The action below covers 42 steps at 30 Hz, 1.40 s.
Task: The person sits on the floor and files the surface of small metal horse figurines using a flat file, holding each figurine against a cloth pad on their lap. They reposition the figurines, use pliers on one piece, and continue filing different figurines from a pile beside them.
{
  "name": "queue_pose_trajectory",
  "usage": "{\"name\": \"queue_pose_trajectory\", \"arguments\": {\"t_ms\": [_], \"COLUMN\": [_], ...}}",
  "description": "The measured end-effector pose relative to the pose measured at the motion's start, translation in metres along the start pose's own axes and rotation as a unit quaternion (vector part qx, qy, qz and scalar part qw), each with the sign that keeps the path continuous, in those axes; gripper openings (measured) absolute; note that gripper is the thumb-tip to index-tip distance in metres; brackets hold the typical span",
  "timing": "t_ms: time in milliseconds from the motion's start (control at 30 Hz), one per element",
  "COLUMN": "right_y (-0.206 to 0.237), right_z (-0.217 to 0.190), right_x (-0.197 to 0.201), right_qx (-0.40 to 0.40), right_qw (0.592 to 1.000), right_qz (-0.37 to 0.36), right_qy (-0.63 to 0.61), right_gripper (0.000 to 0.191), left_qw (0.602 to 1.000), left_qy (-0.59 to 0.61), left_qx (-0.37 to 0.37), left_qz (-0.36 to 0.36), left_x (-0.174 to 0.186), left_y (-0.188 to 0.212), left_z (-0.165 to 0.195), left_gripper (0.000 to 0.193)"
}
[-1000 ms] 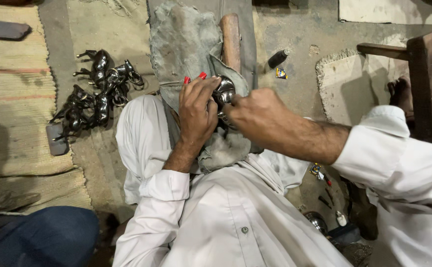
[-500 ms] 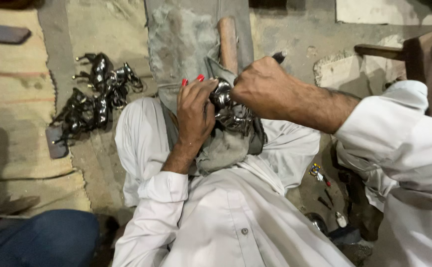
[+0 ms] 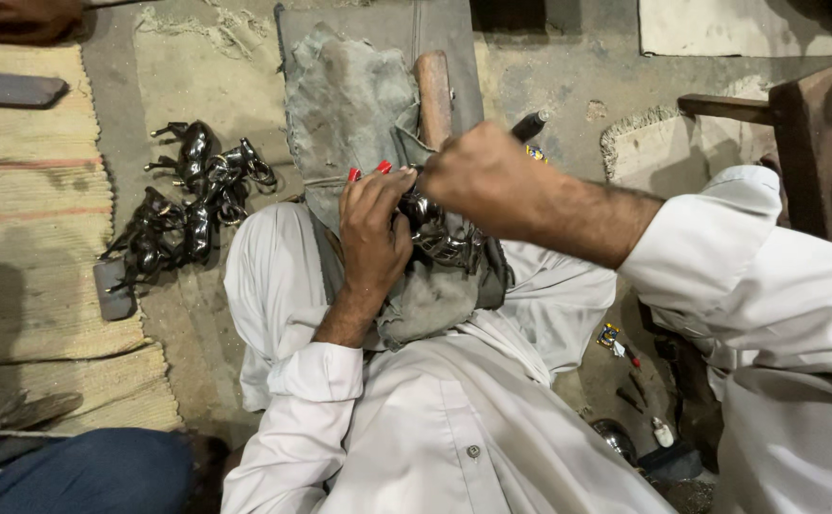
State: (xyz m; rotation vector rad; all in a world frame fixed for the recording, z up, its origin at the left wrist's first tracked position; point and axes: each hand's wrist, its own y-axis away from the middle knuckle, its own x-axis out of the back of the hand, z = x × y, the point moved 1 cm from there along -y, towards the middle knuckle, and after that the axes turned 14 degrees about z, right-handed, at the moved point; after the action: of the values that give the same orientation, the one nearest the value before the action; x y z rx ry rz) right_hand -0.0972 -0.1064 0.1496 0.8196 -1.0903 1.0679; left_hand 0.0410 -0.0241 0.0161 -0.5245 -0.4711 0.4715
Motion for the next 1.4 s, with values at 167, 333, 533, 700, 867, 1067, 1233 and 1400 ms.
{"name": "queue_pose_trajectory", "arguments": {"t_ms": [167,333,533,700,867,1067,1233,1400], "right_y": [-0.004,-0.014,-0.003,0.026,0.029,0.023,0.012,-0.011], "right_z": [-0.032,-0.046,0.014,0.043,0.043,0.046,0.047,0.05], "right_x": [-0.001,-0.004,0.004,0.005,-0.002,-0.003,0.0,0.004], "right_qx": [0.218,0.254,-0.098,-0.257,-0.259,-0.232,-0.215,-0.166], "right_qw": [0.955,0.925,0.987,0.93,0.928,0.936,0.944,0.964], "right_qz": [0.143,0.182,-0.002,-0.031,-0.036,-0.045,-0.078,-0.109], "right_qy": [0.143,0.215,-0.127,-0.261,-0.267,-0.261,-0.236,-0.179], "right_gripper": [0.01,0.023,0.039,0.029,0.03,0.031,0.029,0.028], "left_qw": [1.0,0.999,1.0,1.0,1.0,0.999,0.998,0.998], "left_qy": [-0.01,0.02,-0.009,-0.01,-0.006,0.0,-0.021,-0.017], "left_qx": [-0.016,-0.031,-0.004,-0.012,-0.018,-0.014,-0.017,-0.029], "left_qz": [-0.001,-0.005,-0.006,-0.001,-0.012,-0.04,-0.051,-0.046], "left_x": [-0.001,0.001,-0.001,0.001,0.005,0.012,0.012,0.014], "left_y": [0.001,0.001,0.003,0.001,-0.005,-0.007,-0.007,-0.004], "left_z": [-0.004,-0.007,-0.005,0.0,0.005,0.007,0.007,0.003], "left_gripper": [0.037,0.052,0.038,0.044,0.049,0.042,0.039,0.039]}}
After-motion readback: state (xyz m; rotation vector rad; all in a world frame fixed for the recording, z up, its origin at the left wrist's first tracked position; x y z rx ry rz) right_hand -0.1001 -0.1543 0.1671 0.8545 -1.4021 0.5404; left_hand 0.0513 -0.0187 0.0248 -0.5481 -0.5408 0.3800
